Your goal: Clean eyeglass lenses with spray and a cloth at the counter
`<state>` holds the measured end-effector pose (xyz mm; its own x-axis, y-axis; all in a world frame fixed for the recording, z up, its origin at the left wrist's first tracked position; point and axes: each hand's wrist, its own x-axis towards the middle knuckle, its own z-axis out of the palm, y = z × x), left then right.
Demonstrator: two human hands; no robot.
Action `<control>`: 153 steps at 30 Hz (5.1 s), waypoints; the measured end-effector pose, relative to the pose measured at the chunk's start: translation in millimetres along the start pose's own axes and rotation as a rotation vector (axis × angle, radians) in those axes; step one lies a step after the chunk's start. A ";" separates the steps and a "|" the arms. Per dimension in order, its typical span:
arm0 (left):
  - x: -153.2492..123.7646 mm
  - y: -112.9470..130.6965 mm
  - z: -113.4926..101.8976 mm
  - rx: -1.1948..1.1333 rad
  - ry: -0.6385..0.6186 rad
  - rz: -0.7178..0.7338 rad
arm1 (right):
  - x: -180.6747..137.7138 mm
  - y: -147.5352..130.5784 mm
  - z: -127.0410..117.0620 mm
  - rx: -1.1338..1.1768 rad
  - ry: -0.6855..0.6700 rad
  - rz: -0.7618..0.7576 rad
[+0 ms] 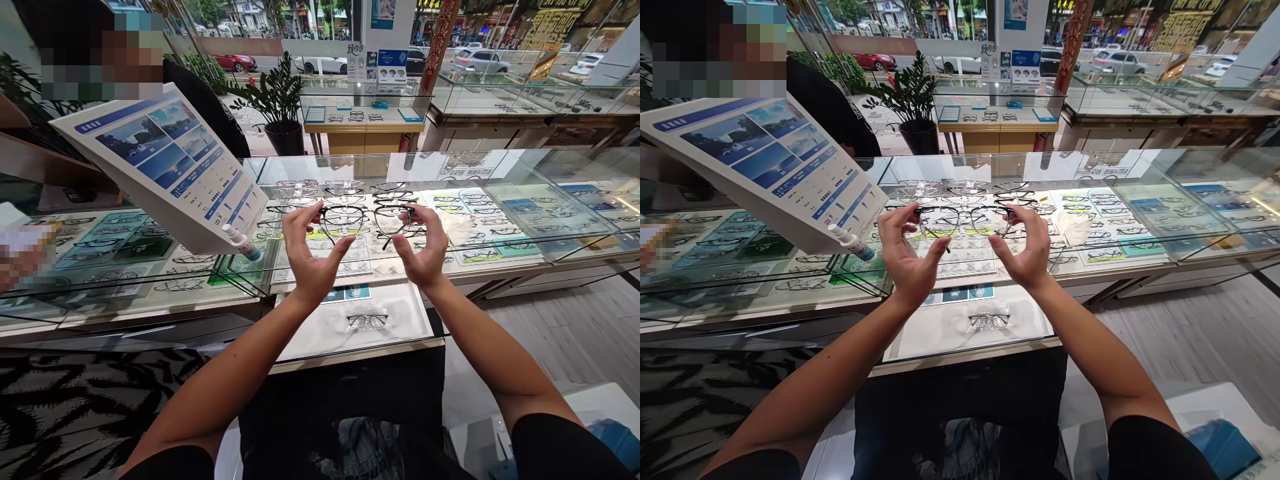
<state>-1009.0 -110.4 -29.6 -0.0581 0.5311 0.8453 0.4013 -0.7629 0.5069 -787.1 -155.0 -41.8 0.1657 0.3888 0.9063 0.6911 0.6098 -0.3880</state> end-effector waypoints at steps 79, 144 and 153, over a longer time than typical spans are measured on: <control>0.0 -14.5 4.0 -0.034 0.006 0.048 | 5.9 -3.7 -0.5 0.115 0.004 0.098; -8.5 -12.1 9.2 -0.291 -0.377 -0.018 | 17.9 0.6 -4.5 0.555 -0.500 0.621; -5.1 -12.6 8.9 -0.417 -0.445 -0.059 | 18.9 7.2 -5.8 0.691 -0.640 0.795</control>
<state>-1005.7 -100.2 -41.7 0.3542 0.6111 0.7079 0.0126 -0.7600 0.6498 -774.8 -147.3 -26.4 -0.1391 0.9683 0.2074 0.0059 0.2102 -0.9776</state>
